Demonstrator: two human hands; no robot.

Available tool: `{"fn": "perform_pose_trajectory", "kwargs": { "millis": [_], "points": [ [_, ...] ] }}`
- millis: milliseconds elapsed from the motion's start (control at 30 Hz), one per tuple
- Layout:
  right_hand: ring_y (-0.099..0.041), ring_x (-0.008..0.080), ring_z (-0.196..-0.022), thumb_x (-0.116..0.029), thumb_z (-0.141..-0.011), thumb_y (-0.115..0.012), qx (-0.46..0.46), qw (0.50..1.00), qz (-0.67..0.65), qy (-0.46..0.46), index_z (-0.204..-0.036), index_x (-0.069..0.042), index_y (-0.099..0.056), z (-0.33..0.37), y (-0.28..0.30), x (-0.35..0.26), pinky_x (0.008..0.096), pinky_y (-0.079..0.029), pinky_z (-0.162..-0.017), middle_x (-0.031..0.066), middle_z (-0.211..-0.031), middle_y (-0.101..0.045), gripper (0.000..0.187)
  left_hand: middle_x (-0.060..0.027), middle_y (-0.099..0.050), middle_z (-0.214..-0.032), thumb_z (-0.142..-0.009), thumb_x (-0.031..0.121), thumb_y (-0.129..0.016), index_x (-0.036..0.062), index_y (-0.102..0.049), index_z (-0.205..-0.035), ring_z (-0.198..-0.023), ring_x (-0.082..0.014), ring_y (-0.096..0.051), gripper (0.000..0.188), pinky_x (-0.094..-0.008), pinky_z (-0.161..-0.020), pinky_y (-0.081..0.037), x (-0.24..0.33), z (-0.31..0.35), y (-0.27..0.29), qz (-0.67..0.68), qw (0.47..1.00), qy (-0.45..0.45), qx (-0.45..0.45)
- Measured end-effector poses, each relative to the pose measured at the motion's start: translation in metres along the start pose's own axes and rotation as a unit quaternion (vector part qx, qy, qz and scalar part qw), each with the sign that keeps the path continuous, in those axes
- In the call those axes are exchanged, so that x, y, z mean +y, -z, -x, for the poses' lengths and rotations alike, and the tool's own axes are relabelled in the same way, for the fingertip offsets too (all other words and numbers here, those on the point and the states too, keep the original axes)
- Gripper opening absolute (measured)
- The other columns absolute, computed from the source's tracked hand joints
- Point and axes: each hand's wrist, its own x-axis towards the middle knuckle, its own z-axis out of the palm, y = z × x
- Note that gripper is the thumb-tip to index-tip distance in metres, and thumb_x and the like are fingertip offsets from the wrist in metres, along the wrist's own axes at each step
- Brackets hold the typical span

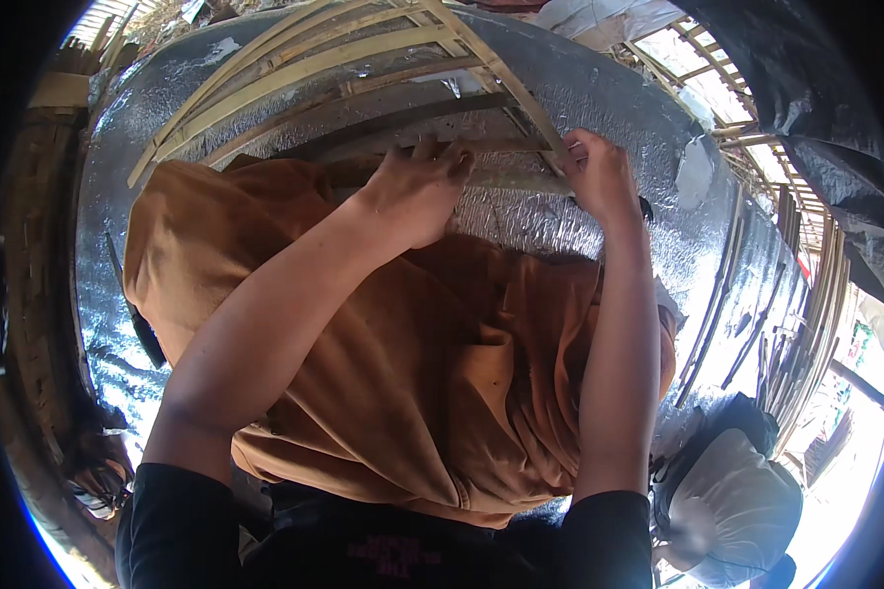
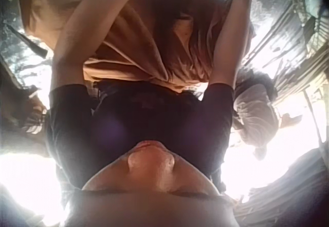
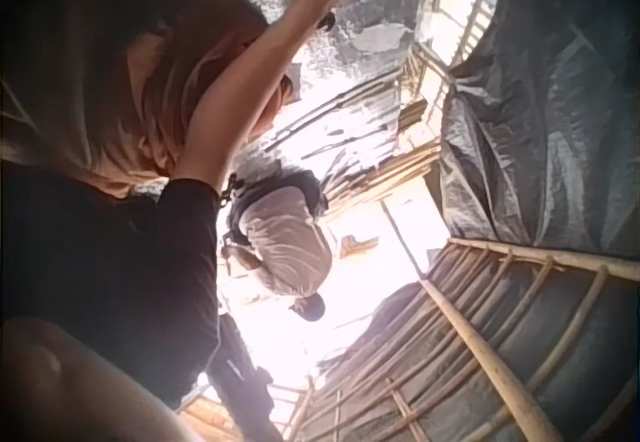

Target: The person uses a tool to cut and shape bamboo strips, then arranges them into a frame and secures them. They handle various sizes of bamboo strips by hand, placing them onto a work surface and fitting them together.

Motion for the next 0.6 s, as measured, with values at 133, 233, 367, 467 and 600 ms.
{"fn": "perform_pose_trajectory", "kwargs": {
  "millis": [133, 233, 367, 467, 600],
  "points": [
    [-0.073, 0.0294, -0.094, -0.011, -0.087, -0.071, 0.007, 1.0, -0.022, -0.002, -0.11, -0.007, -0.073, 0.003, 0.002, 0.001, 0.0388, -0.057, -0.083, 0.0153, -0.099, -0.075, 0.024, -0.0166, -0.049, -0.144, -0.078, 0.026, -0.076, 0.0035, -0.059, -0.131, -0.127, -0.0365, -0.052, 0.06, -0.0534, -0.097, -0.05, 0.006, -0.005, 0.009, 0.023, 0.998, 0.022, -0.052],
    [-0.073, 0.0307, -0.094, -0.01, -0.086, -0.072, 0.032, 0.999, 0.018, -0.012, -0.11, -0.007, -0.074, 0.005, 0.003, -0.006, 0.0393, -0.057, -0.084, 0.0158, -0.101, -0.074, 0.024, -0.0184, -0.047, -0.145, -0.08, 0.026, -0.074, 0.0027, -0.059, -0.132, -0.127, -0.0375, -0.052, 0.059, -0.054, -0.096, -0.051, 0.001, -0.005, 0.01, 0.034, 0.996, 0.017, -0.078],
    [-0.072, 0.0321, -0.095, -0.007, -0.085, -0.072, 0.031, 0.999, 0.017, -0.027, -0.109, -0.008, -0.075, 0.006, 0.002, -0.007, 0.0403, -0.056, -0.086, 0.0159, -0.102, -0.074, 0.024, -0.0196, -0.046, -0.147, -0.082, 0.028, -0.072, 0.0025, -0.059, -0.132, -0.128, -0.0397, -0.051, 0.057, -0.0548, -0.096, -0.051, 0.003, -0.004, 0.013, 0.024, 0.996, 0.01, -0.082],
    [-0.072, 0.0327, -0.095, -0.005, -0.084, -0.072, 0.039, 0.999, 0.005, -0.025, -0.108, -0.007, -0.075, 0.008, 0.003, -0.008, 0.0406, -0.056, -0.086, 0.0165, -0.102, -0.074, 0.025, -0.0201, -0.045, -0.148, -0.083, 0.028, -0.071, 0.0024, -0.059, -0.132, -0.129, -0.0404, -0.05, 0.057, -0.0554, -0.096, -0.05, 0.005, -0.006, 0.014, 0.03, 0.996, 0.012, -0.088],
    [-0.072, 0.0339, -0.094, -0.005, -0.083, -0.071, 0.051, 0.999, 0.005, -0.011, -0.107, -0.006, -0.075, 0.008, 0.0, -0.007, 0.0416, -0.056, -0.086, 0.017, -0.101, -0.074, 0.024, -0.0204, -0.045, -0.148, -0.082, 0.027, -0.071, 0.0022, -0.062, -0.128, -0.128, -0.0406, -0.051, 0.054, -0.0567, -0.096, -0.05, 0.004, -0.005, 0.015, 0.035, 0.996, 0.015, -0.085]
  ]
}}
